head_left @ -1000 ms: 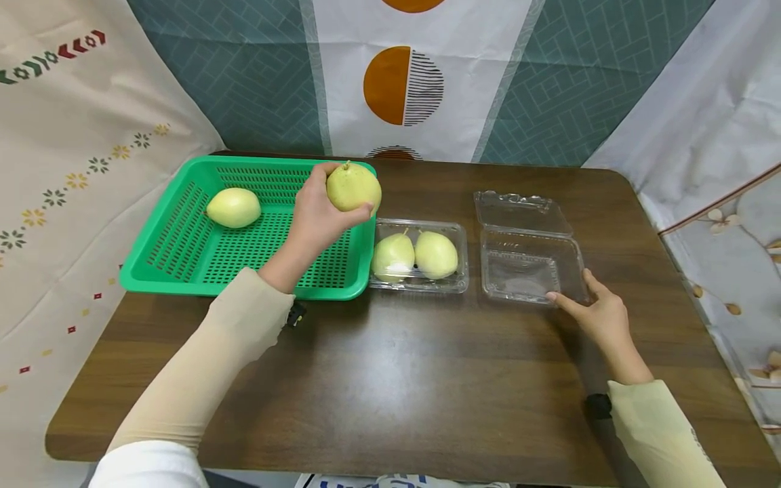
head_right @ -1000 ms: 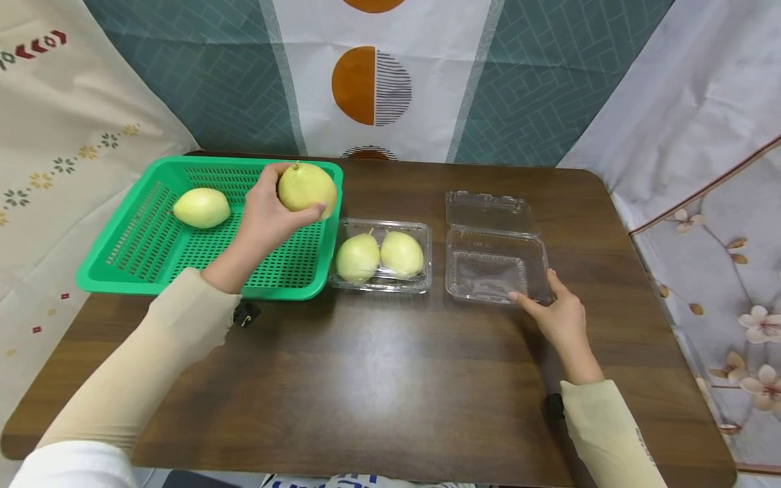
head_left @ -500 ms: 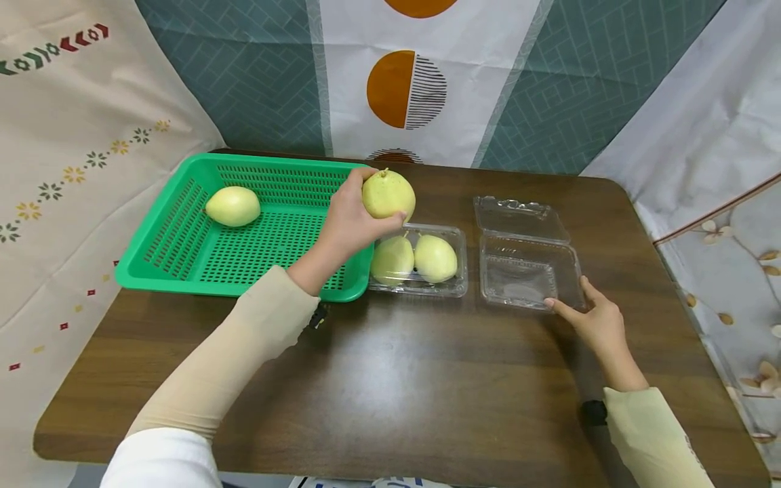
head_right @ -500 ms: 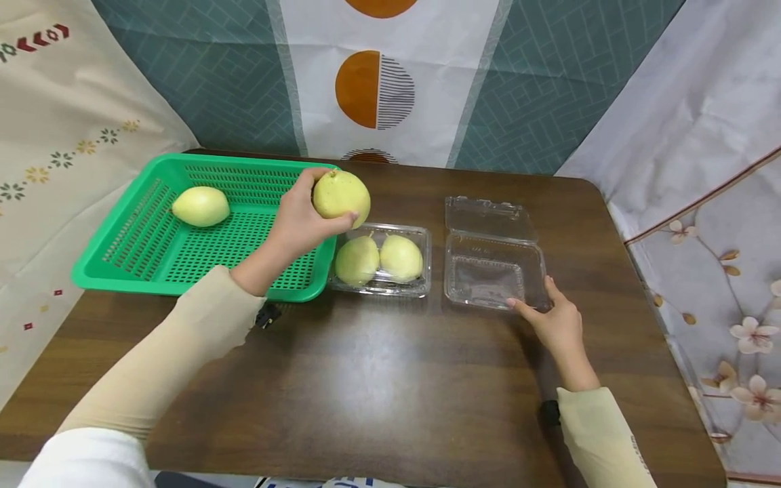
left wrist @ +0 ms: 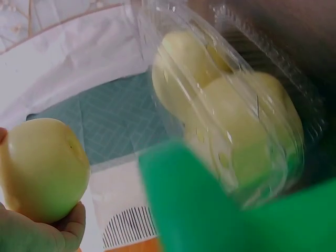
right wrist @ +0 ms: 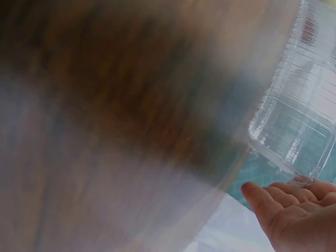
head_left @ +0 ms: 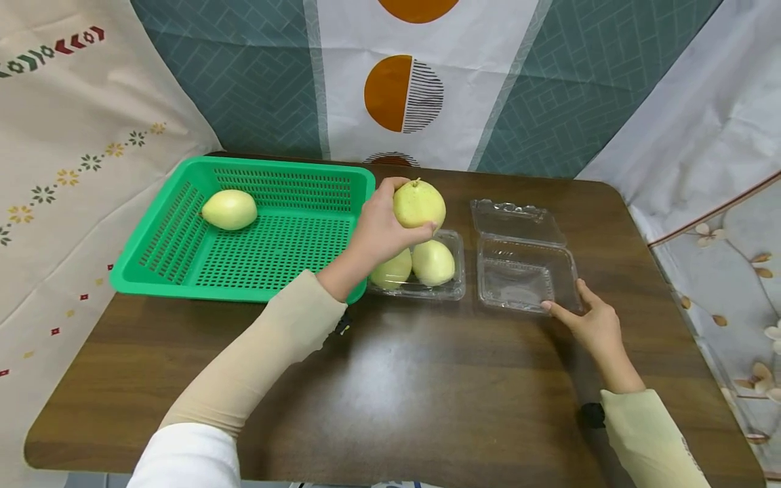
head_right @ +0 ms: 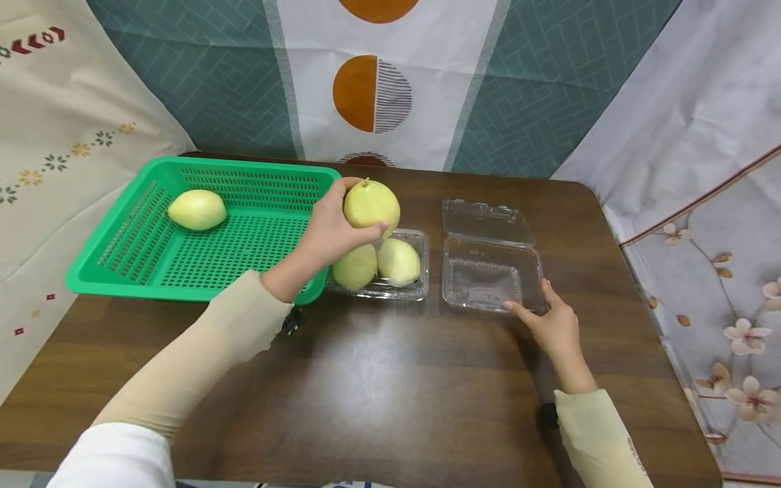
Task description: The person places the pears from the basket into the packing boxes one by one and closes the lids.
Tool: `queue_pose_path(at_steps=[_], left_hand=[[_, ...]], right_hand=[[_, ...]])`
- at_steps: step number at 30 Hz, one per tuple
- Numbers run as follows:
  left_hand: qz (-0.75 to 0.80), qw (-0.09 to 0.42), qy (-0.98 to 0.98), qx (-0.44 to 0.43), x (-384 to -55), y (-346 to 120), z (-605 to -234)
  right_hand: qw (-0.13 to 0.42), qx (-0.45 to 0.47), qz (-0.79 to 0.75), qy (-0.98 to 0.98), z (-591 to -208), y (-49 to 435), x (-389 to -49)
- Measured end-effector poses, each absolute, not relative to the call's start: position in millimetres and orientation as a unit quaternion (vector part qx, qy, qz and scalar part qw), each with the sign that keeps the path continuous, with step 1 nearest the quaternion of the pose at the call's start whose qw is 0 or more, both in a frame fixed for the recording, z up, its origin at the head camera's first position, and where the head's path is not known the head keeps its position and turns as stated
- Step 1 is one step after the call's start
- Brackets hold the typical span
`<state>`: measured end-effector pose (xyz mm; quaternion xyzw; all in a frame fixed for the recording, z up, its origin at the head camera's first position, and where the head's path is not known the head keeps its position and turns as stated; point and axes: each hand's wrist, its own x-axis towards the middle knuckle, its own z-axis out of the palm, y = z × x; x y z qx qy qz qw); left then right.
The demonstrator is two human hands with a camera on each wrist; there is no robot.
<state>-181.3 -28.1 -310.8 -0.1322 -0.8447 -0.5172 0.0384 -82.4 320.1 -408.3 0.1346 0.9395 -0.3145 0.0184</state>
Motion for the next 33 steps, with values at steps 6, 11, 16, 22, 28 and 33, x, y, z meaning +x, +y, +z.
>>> queue_pose_path(at_steps=[6, 11, 16, 22, 28, 33], left_hand=[[-0.51, 0.016, -0.849, -0.137, -179.5, -14.6, -315.9], [-0.504, 0.002, -0.852, -0.14, -177.9, -4.7, -318.4], [-0.513, -0.016, -0.846, -0.147, -177.3, 7.0, -319.9], [-0.522, -0.021, -0.838, -0.159, -173.7, 18.6, -323.3], [-0.516, -0.035, -0.841, -0.159, -172.4, 27.6, -326.2], [-0.509, -0.052, -0.844, -0.161, -172.9, 35.3, -330.8]], right_hand=[[0.017, 0.132, -0.316, 0.939, -409.3, 320.9, -81.5], [0.019, 0.13, -0.315, 0.94, -410.2, 320.5, -81.7], [0.015, 0.133, -0.315, 0.94, -410.5, 321.2, -80.1], [0.018, 0.129, -0.321, 0.938, -410.4, 321.6, -78.0], [0.012, 0.13, -0.318, 0.939, -409.5, 320.6, -80.5], [0.014, 0.128, -0.315, 0.94, -409.9, 321.1, -82.8]])
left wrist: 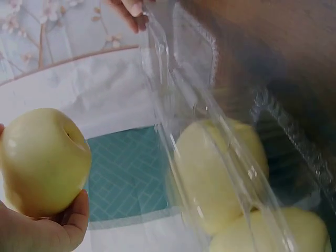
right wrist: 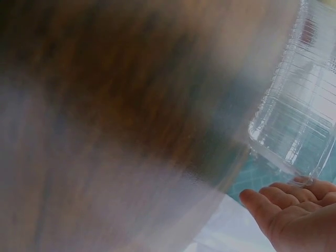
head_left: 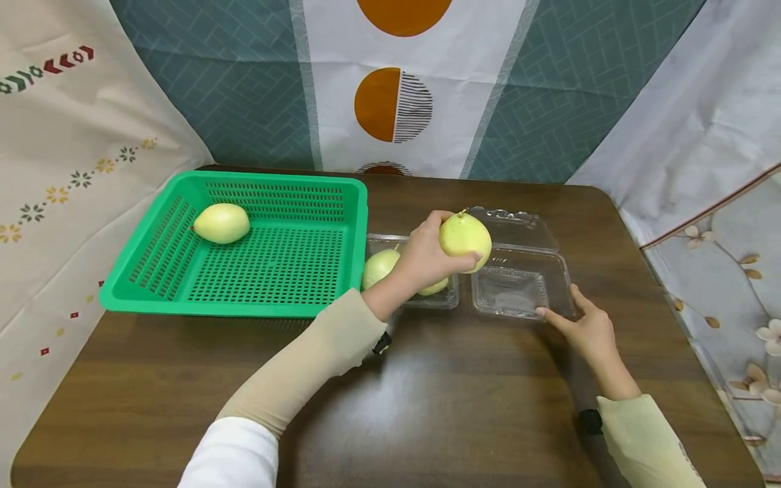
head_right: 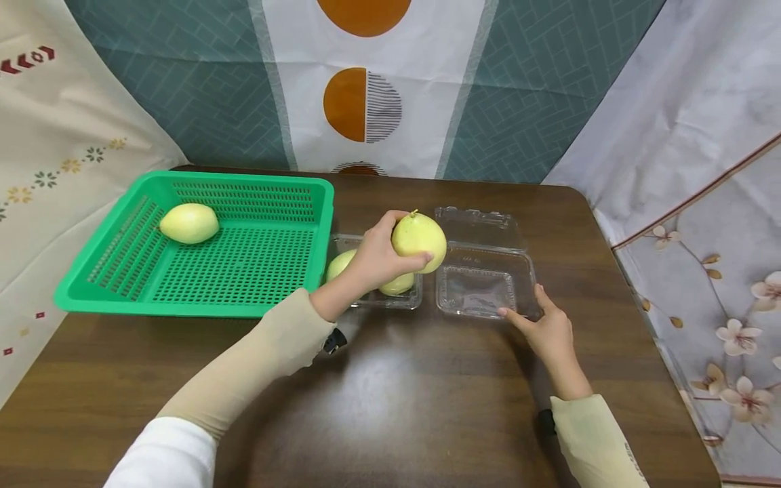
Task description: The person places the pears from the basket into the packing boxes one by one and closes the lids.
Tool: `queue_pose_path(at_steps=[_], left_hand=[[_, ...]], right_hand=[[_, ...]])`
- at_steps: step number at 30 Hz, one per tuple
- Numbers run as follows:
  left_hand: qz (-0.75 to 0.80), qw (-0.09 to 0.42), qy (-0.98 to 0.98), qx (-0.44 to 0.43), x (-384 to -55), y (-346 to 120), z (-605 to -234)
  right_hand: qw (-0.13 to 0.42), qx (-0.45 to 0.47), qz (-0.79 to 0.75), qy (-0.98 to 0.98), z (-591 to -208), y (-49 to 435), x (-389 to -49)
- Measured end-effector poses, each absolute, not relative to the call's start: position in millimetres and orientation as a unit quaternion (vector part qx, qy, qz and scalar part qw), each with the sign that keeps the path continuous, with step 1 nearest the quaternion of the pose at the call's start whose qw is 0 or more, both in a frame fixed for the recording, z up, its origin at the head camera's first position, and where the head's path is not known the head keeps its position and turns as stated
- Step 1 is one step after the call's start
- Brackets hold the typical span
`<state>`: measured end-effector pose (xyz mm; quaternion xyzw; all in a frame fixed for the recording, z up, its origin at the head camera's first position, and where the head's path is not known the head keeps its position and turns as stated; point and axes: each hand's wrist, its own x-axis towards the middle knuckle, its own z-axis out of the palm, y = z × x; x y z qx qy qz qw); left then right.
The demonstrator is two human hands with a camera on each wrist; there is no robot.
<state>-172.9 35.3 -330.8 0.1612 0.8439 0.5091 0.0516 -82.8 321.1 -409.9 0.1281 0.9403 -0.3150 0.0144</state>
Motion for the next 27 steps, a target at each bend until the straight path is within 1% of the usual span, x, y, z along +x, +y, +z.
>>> queue_pose_path(at_steps=[18, 25, 27], left_hand=[[0.507, 0.087, 0.841, 0.169, -176.6, 71.9, -342.7], [0.497, 0.106, 0.846, 0.159, -169.4, 81.8, -357.4], [0.496, 0.109, 0.846, 0.163, -168.2, 85.9, -359.8]], right_hand=[[-0.018, 0.124, -0.301, 0.945, -402.8, 322.6, -85.7], [0.019, 0.126, -0.301, 0.945, -407.2, 319.6, -80.2], [0.021, 0.129, -0.301, 0.945, -407.6, 320.1, -78.3]])
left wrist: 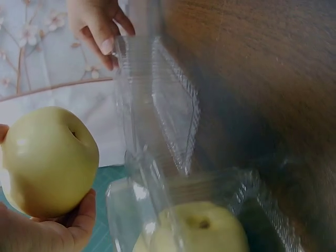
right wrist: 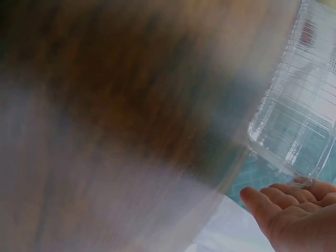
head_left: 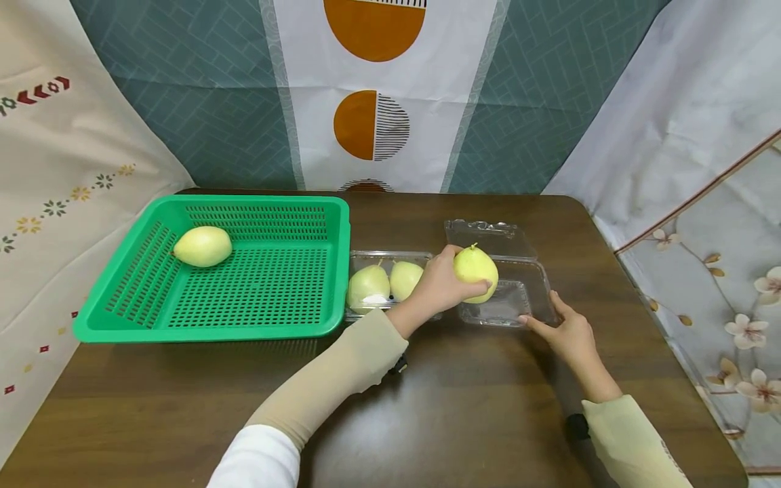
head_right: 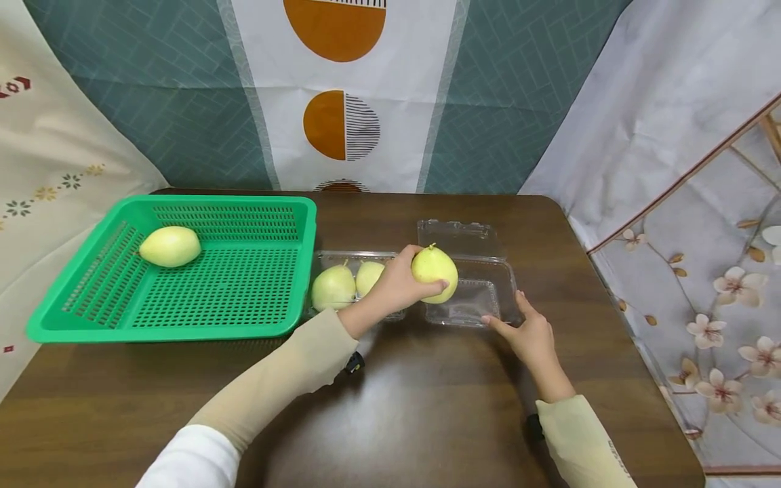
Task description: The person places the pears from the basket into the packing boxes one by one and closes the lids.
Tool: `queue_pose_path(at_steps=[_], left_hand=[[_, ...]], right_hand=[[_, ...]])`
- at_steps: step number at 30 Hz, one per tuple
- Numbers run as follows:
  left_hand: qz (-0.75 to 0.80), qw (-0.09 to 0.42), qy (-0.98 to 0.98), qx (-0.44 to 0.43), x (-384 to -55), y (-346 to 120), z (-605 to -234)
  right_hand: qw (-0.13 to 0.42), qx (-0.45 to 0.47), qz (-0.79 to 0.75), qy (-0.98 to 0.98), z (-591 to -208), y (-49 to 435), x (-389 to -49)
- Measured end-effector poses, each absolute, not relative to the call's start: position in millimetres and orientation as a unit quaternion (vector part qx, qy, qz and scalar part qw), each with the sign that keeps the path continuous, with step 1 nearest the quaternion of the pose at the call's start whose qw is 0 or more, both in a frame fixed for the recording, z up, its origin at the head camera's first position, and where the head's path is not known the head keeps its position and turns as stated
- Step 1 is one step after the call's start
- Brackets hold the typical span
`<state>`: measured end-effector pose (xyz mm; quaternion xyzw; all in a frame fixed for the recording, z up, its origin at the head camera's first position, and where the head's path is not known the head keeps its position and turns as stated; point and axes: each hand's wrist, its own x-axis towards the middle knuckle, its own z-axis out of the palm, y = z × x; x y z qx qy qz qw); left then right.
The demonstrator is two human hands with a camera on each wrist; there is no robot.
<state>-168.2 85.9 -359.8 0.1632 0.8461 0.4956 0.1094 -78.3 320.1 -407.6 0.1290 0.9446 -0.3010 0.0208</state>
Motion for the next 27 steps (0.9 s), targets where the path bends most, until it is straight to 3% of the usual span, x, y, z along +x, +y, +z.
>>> queue_pose_path(at_steps=[27], left_hand=[[0.426, 0.128, 0.876, 0.187, -169.1, 115.7, -382.0]], right_hand=[[-0.017, 0.123, -0.304, 0.945, -410.0, 320.4, -78.2]])
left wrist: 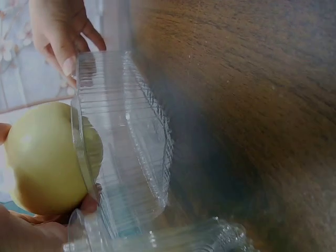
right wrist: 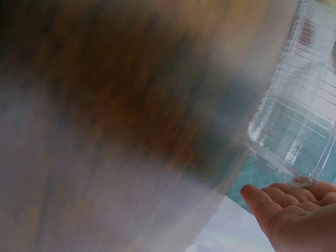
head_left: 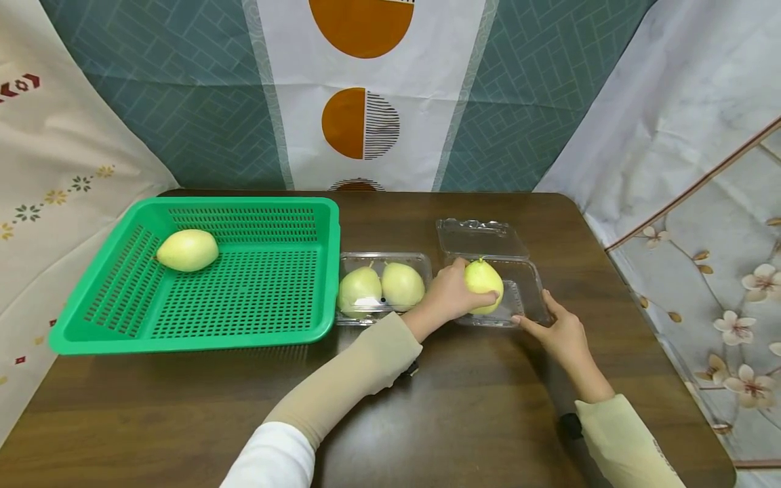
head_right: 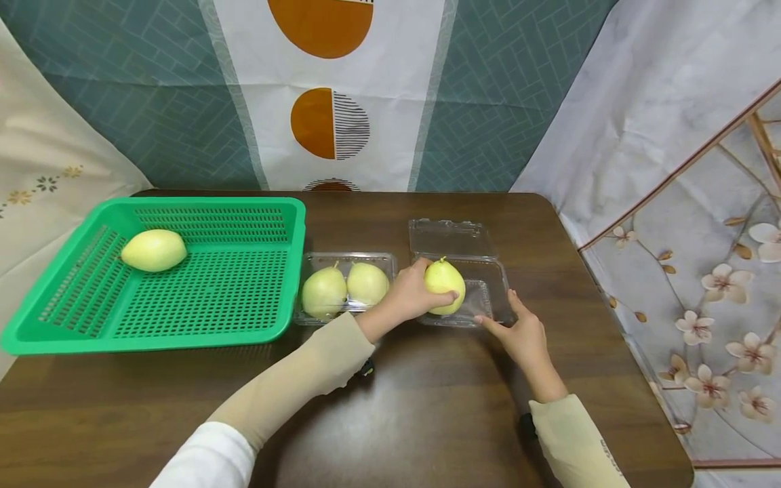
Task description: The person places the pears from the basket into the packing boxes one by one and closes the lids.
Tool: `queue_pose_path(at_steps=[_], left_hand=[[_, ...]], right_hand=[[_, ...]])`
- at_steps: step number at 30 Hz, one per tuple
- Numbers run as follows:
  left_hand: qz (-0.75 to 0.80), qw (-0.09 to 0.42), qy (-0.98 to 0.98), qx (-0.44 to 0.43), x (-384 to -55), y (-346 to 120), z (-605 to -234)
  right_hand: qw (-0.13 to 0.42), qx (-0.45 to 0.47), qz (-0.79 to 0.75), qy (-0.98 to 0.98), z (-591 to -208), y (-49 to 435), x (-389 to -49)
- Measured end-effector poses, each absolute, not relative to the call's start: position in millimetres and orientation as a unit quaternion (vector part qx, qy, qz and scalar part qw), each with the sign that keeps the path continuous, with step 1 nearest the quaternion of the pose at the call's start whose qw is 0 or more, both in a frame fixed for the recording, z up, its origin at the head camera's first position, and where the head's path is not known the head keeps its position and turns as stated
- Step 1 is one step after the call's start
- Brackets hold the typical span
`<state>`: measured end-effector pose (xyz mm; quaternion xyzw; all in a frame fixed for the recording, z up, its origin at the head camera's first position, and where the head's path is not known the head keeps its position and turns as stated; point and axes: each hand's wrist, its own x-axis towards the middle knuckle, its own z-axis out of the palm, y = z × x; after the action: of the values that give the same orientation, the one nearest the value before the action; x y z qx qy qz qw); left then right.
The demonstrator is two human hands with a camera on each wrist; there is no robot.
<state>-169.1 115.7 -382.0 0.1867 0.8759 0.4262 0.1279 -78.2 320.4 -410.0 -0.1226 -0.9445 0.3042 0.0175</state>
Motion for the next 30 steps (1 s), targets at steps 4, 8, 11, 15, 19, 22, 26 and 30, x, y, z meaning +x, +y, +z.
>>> queue_pose_path(at_steps=[4, 8, 11, 15, 19, 22, 26, 30], left_hand=[[0.409, 0.125, 0.881, 0.204, -167.6, 121.2, -383.1], [0.397, 0.127, 0.883, 0.214, -166.9, 126.3, -384.0], [0.389, 0.13, 0.886, 0.215, -166.8, 129.1, -384.8], [0.389, 0.135, 0.886, 0.215, -167.7, 131.5, -386.3], [0.394, 0.132, 0.883, 0.217, -170.1, 133.4, -387.9], [0.402, 0.131, 0.879, 0.219, -170.2, 136.9, -390.9], [0.407, 0.131, 0.876, 0.221, -168.7, 143.3, -396.3], [0.402, 0.127, 0.881, 0.216, -169.0, 147.6, -399.5]], right_hand=[[0.035, -0.126, 0.301, -0.944, -414.0, 322.3, -78.5], [0.04, -0.125, 0.302, -0.944, -413.9, 322.2, -77.8], [0.033, -0.12, 0.305, -0.944, -411.6, 321.4, -77.0], [0.029, -0.119, 0.301, -0.946, -410.9, 321.1, -77.5], [0.028, -0.116, 0.298, -0.947, -411.7, 320.7, -78.9], [0.024, -0.117, 0.297, -0.947, -412.6, 321.3, -78.4], [0.015, -0.121, 0.295, -0.948, -411.4, 321.3, -76.2], [0.009, -0.111, 0.286, -0.952, -410.6, 321.2, -76.1]])
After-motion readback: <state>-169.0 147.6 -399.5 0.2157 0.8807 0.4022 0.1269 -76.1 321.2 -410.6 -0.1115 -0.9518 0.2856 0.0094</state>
